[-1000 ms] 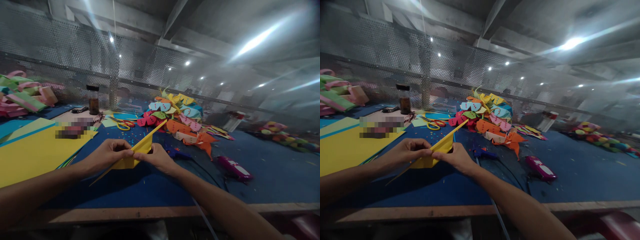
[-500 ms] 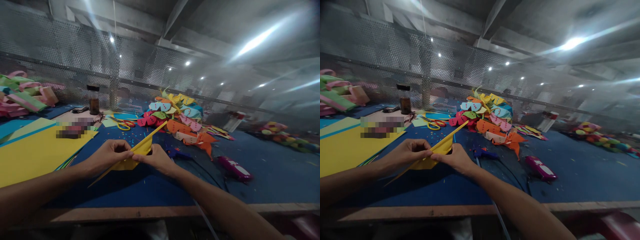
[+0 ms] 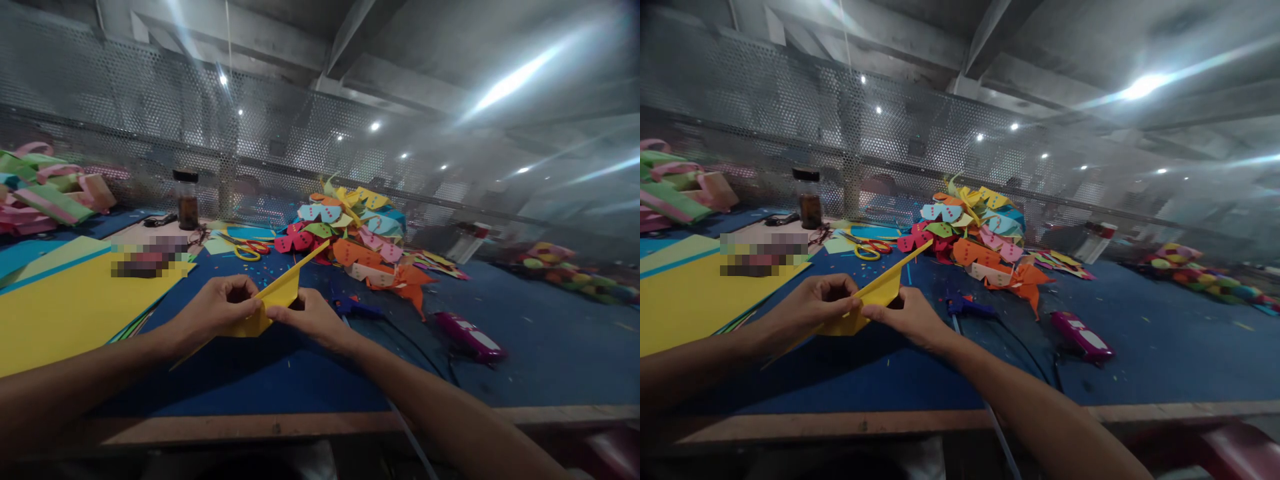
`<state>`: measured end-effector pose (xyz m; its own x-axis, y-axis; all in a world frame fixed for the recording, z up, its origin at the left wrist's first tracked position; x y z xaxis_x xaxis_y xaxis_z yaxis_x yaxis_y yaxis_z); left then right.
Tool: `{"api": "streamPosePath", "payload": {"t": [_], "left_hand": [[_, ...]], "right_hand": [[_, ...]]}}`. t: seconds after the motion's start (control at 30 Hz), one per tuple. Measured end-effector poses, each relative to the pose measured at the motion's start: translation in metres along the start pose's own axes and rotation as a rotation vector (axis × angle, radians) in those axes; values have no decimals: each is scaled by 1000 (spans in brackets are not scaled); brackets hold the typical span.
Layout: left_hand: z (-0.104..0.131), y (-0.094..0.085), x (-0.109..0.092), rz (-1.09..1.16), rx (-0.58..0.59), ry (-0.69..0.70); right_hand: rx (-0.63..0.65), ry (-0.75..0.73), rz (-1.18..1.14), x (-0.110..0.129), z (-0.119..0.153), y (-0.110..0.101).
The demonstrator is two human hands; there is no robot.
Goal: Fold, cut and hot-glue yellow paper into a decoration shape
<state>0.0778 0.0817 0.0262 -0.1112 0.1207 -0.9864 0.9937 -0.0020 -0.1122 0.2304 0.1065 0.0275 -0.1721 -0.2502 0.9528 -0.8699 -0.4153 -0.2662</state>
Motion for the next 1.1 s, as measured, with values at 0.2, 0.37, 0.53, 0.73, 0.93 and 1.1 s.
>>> {"api": "streamPosePath", "payload": {"t": [0.2,0.37,0.53,0.73,0.93,1.1], "left_hand": [[-1,-2,-4,-27,-22,32],[-2,-4,-2,-5,-41,23],[-3,-7,0,-7,-54,8],[-4,-8,0,3,-60,-8],[-3,-7,-4,22,-80,37],[1,4,0,125,15,12]], "right_hand": [[0,-23,41,2,0,-1],[-23,-45,31,2,-3,-3],[-10,-52,20,1,-4,-3],[1,-43,-26,1,-2,-2],[45,-2,33,-2,-1,6],[90,42,38,-5,2,12]]}}
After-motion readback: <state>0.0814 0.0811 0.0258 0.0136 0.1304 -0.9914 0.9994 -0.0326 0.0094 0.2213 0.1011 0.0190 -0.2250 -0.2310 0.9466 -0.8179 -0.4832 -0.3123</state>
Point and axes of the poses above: each hand's wrist, its own z-axis away from the middle knuckle, its own y-axis out of the palm, x = y × z, the point moved 7 cm from there along -z, towards the middle knuckle, and after that the axes turned 9 degrees about -x, right-handed, at the moved point
